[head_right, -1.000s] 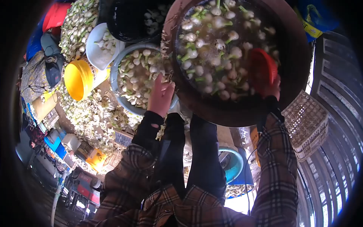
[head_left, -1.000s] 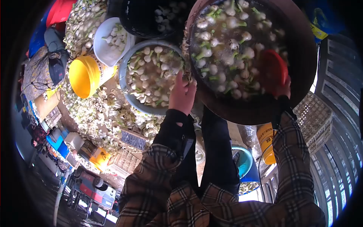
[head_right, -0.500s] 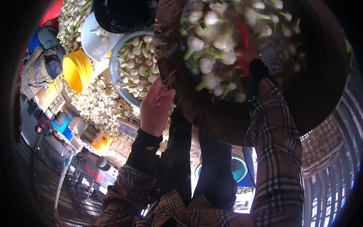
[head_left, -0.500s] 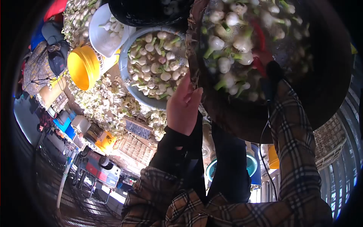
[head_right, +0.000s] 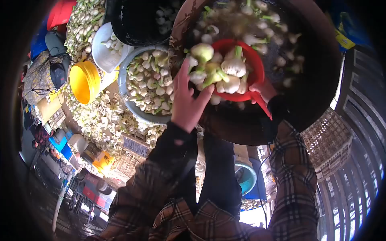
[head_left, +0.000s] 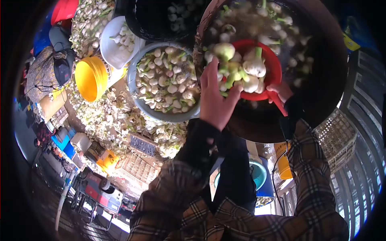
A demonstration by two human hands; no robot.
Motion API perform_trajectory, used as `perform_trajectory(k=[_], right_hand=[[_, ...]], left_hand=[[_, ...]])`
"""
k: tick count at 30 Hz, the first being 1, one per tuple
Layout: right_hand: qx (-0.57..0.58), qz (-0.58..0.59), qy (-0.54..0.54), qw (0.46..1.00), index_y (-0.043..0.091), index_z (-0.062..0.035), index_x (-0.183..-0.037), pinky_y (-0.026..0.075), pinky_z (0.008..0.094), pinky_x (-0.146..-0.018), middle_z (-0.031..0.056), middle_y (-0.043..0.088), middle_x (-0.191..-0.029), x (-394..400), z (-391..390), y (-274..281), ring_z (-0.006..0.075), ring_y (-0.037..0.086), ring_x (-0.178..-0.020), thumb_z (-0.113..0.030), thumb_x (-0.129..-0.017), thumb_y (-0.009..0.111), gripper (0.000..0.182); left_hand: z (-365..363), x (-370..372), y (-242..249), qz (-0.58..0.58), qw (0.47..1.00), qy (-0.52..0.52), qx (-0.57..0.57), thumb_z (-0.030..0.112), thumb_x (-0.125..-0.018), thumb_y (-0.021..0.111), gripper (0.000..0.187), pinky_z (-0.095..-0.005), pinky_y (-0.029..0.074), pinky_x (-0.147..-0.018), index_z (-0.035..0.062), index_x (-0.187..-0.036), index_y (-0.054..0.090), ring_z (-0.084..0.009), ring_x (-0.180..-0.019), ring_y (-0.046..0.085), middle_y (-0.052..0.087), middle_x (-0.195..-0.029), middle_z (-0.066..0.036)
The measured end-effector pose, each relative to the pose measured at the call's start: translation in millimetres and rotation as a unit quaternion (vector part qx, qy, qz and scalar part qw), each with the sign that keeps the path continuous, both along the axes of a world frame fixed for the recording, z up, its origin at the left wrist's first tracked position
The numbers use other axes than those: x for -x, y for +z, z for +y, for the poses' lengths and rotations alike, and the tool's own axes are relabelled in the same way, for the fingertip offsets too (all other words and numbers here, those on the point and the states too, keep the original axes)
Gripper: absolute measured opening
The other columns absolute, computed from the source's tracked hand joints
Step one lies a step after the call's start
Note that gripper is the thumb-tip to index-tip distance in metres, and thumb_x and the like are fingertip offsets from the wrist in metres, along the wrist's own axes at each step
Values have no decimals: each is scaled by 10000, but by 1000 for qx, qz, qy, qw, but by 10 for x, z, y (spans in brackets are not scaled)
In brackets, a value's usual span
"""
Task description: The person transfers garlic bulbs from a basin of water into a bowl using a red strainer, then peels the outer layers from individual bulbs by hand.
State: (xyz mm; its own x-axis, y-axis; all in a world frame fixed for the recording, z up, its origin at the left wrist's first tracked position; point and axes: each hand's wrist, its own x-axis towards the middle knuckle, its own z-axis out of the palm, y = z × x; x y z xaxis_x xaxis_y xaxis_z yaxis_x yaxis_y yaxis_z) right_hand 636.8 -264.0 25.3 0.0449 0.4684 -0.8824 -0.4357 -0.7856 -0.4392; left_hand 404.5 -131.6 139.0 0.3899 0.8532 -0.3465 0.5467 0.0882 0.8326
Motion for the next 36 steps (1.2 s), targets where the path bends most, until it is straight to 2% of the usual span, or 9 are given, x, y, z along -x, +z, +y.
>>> perform_trajectory(k=[13, 15, 17, 20, 23, 26, 27, 29, 36], right_hand=[[-117, -171, -120, 971, 310, -54, -1393, 510, 226, -433, 90, 584, -991, 1140, 60, 1957, 151, 613, -695, 18, -774, 543, 665], [-128, -243, -42, 961, 247, -80, -1443, 565, 298, -530, 126, 535, -1124, 1471, 175, 2134, 175, 624, -723, 11, -781, 571, 743], [-260, -543, 114, 790, 205, -108, -1471, 571, 393, -727, 176, 446, -1265, 1998, 388, 2139, 264, 625, -880, 0, -770, 618, 822], [-109, -485, 189, 847, 209, -108, -1473, 496, 431, -889, 218, 356, -1347, 2589, 733, 2323, 364, 551, -1052, 18, -734, 649, 870], [-208, -581, 245, 748, 223, -130, -1471, 482, 425, -896, 228, 364, -1352, 2634, 834, 2115, 426, 467, -1150, 48, -712, 640, 883], [-225, -631, 38, 741, 261, -177, -1455, 512, 435, -827, 219, 380, -1340, 2269, 725, 2013, 406, 473, -1176, 66, -728, 593, 835], [-216, -634, -11, 742, 258, -190, -1451, 547, 443, -767, 211, 382, -1344, 2006, 580, 1903, 390, 485, -1176, 64, -738, 583, 823], [-46, -443, -212, 870, 218, -176, -1452, 591, 414, -602, 193, 387, -1349, 1171, 176, 1856, 349, 557, -1083, 44, -751, 583, 821], [234, -407, -284, 836, 268, -162, -1420, 552, 418, -493, 185, 487, -1263, -504, -901, 374, 325, 647, -821, -47, -708, 675, 828]], left_hand=[[37, 453, 668, -200, 970, 135, 14, 77, -953, 466, 583, -269, 474, -871, 75, -1478, 213, -136, -1104, 528, 357, -1460, -112], [7, 828, 863, -268, 938, 195, 99, 111, -975, 440, 592, -303, 481, -885, 142, -1495, 160, -155, -1159, 493, 320, -1477, -91], [-17, 1245, 831, -301, 897, 266, 182, 148, -975, 468, 602, -328, 494, -872, 167, -1495, 164, -198, -1195, 482, 298, -1489, -96], [-81, 2075, 298, -243, 901, 283, 220, 128, -944, 490, 603, -368, 484, -905, 184, -1476, 209, -190, -1210, 456, 336, -1433, -69], [-81, 2571, 145, -144, 888, 356, 253, 95, -923, 513, 588, -448, 428, -928, 217, -1454, 291, -175, -1228, 435, 353, -1444, -49], [-142, 2488, 221, -88, 899, 350, 249, 91, -925, 506, 559, -384, 443, -892, 165, -1446, 318, -171, -1192, 466, 366, -1447, -48], [-249, 2609, -260, -75, 945, 276, 156, 109, -895, 523, 558, -310, 411, -969, -25, -1403, 338, -239, -1202, 491, 445, -1382, -157], [-113, 1984, -24, -8, 982, 150, 115, 137, -902, 548, 559, -301, 419, -962, -14, -1401, 346, -229, -1183, 516, 505, -1321, -161], [389, 602, -121, 84, 994, 29, 62, 254, -862, 624, 660, -359, 491, -851, 3, -1398, 332, -297, -982, 639, 627, -1115, -208]])
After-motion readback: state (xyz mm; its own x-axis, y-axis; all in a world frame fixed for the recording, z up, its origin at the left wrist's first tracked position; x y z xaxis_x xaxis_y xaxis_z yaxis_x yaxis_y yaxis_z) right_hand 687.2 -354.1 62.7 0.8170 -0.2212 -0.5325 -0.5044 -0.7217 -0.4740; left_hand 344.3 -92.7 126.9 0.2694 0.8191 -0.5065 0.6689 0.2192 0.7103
